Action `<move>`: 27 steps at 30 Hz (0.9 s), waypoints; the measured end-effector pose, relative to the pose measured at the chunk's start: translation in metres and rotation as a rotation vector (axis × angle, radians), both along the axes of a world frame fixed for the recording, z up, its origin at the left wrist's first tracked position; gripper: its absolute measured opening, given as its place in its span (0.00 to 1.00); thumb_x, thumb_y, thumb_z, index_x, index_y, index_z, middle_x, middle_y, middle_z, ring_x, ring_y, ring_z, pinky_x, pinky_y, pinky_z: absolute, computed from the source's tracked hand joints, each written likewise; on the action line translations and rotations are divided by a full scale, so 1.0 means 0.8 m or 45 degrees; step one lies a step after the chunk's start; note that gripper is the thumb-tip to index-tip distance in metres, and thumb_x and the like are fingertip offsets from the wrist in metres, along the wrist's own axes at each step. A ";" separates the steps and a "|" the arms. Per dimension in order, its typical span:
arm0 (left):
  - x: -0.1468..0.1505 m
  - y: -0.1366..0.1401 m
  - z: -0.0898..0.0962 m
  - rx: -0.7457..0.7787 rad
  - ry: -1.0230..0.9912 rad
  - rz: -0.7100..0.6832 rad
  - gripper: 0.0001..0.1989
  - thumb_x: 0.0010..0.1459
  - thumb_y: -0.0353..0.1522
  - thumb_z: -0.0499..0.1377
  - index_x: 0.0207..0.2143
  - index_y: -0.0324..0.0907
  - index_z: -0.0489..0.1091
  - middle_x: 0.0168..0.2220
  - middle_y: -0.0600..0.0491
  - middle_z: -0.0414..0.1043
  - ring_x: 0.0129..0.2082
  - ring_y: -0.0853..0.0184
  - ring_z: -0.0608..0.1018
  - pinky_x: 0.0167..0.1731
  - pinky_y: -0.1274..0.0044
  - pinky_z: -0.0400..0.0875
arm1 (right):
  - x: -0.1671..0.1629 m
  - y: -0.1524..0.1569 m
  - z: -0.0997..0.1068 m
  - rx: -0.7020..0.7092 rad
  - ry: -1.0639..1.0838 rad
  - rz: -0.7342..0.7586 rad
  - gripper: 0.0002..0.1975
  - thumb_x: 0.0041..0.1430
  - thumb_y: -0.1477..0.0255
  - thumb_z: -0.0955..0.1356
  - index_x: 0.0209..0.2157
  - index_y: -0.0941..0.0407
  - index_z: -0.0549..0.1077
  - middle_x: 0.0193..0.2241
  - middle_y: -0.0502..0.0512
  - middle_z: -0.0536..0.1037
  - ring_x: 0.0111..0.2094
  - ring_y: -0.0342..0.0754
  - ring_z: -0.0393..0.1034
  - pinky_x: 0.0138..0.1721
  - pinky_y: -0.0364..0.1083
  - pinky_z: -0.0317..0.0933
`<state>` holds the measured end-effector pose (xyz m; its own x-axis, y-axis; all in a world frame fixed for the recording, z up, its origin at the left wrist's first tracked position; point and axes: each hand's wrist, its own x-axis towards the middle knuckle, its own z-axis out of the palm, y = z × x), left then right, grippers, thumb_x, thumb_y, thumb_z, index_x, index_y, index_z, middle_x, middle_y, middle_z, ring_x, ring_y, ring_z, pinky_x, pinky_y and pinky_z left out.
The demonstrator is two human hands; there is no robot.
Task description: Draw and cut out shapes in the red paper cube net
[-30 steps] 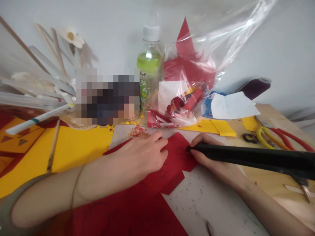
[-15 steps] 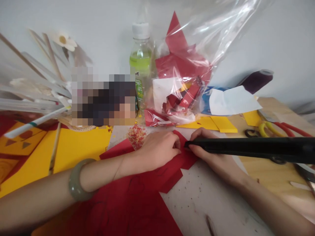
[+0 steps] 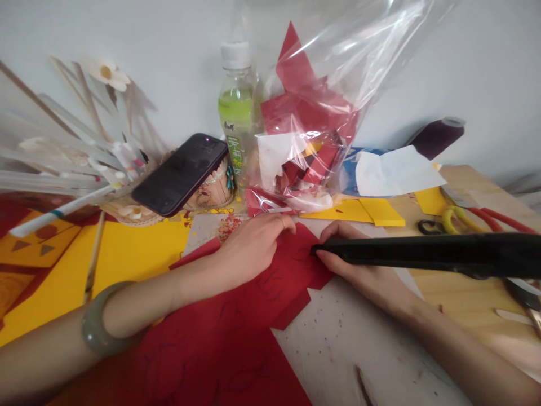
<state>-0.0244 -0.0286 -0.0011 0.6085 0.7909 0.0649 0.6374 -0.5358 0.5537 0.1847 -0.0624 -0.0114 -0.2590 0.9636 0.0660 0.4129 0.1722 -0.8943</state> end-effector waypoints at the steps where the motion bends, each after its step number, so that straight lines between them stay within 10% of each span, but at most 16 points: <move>1: -0.004 -0.002 -0.004 0.097 0.028 -0.112 0.17 0.58 0.18 0.49 0.44 0.38 0.71 0.47 0.50 0.74 0.49 0.65 0.74 0.50 0.70 0.68 | 0.001 0.000 0.000 0.008 0.001 0.037 0.03 0.58 0.70 0.67 0.33 0.54 0.67 0.28 0.47 0.71 0.30 0.43 0.65 0.30 0.41 0.60; 6: -0.017 -0.014 -0.026 0.543 0.245 -0.536 0.16 0.65 0.25 0.49 0.51 0.41 0.70 0.54 0.50 0.71 0.56 0.58 0.69 0.53 0.62 0.66 | 0.005 -0.002 -0.004 -0.012 -0.088 0.117 0.02 0.58 0.71 0.67 0.34 0.53 0.69 0.29 0.47 0.72 0.30 0.44 0.66 0.32 0.42 0.61; 27: -0.020 -0.021 -0.042 0.860 0.183 -0.482 0.14 0.66 0.26 0.49 0.49 0.39 0.71 0.53 0.52 0.72 0.51 0.63 0.75 0.44 0.73 0.70 | -0.002 -0.011 -0.007 0.118 -0.291 0.074 0.01 0.57 0.73 0.66 0.32 0.52 0.69 0.22 0.44 0.73 0.21 0.39 0.66 0.23 0.37 0.61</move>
<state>-0.0408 -0.0456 -0.0348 0.8675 0.3457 0.3577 0.3851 -0.9219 -0.0431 0.1834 -0.0709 -0.0167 -0.3323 0.9392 0.0868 0.5898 0.2787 -0.7579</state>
